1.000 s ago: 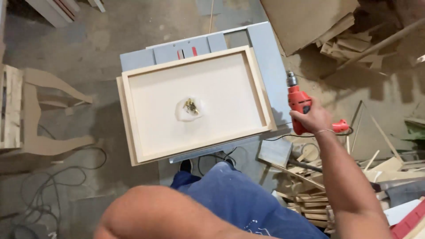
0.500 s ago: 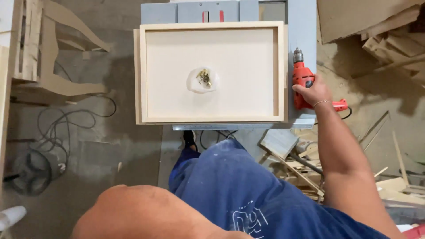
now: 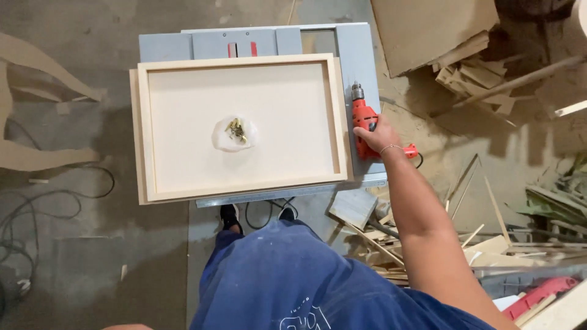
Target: The person is sorting small screws and preparing to attach metal hinges to wooden frame components in a workshop environment.
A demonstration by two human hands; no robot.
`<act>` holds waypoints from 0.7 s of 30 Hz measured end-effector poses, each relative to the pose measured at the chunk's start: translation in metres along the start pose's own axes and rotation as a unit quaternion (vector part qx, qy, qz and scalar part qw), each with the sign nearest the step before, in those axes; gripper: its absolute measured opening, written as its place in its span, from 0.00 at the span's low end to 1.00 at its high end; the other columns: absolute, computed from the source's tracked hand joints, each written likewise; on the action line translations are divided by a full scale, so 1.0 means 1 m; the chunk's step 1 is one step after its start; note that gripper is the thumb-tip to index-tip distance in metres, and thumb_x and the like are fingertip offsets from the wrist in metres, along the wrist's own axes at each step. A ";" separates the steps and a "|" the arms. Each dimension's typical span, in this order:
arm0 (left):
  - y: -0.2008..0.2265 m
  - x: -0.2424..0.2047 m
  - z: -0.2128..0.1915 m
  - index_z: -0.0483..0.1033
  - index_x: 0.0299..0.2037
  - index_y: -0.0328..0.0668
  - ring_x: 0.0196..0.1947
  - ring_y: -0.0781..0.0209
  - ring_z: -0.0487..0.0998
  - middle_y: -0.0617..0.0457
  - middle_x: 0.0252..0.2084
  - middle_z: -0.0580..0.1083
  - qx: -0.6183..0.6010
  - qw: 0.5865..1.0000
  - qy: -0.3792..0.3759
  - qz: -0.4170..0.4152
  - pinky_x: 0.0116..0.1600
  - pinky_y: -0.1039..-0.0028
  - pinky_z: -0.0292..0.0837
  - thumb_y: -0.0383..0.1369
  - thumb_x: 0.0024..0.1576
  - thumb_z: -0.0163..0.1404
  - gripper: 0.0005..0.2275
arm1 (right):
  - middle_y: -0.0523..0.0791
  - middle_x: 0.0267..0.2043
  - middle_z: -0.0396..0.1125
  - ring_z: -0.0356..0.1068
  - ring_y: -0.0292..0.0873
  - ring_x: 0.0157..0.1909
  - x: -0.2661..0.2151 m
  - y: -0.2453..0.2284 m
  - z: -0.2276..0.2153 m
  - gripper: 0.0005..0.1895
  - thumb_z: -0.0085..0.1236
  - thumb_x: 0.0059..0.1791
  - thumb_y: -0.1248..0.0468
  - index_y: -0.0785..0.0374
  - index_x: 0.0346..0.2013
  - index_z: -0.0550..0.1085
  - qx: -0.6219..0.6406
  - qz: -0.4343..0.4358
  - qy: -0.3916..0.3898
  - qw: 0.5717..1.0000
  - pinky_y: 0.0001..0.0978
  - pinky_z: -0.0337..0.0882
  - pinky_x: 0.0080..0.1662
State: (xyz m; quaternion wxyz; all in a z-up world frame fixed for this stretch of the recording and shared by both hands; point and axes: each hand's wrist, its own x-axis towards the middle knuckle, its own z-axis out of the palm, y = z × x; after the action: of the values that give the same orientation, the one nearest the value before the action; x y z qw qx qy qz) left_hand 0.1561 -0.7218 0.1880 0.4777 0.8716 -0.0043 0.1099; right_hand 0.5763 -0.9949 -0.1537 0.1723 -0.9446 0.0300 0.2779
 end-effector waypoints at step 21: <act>-0.316 -0.197 0.093 0.81 0.55 0.66 0.56 0.66 0.81 0.62 0.57 0.77 0.075 0.762 -0.172 -0.620 0.61 0.73 0.72 0.52 0.56 0.49 0.19 | 0.43 0.51 0.68 0.67 0.46 0.49 -0.026 0.004 -0.010 0.39 0.53 0.44 0.44 0.50 0.68 0.62 0.053 -0.091 0.021 0.994 0.41 0.63 0.50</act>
State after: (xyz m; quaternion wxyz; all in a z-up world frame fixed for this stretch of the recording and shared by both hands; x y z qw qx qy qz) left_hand 0.0169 -0.6467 -0.1611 0.3659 0.7211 0.4636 -0.3622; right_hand 0.5586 -1.0028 -0.1332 0.2462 -0.9386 -0.0373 0.2389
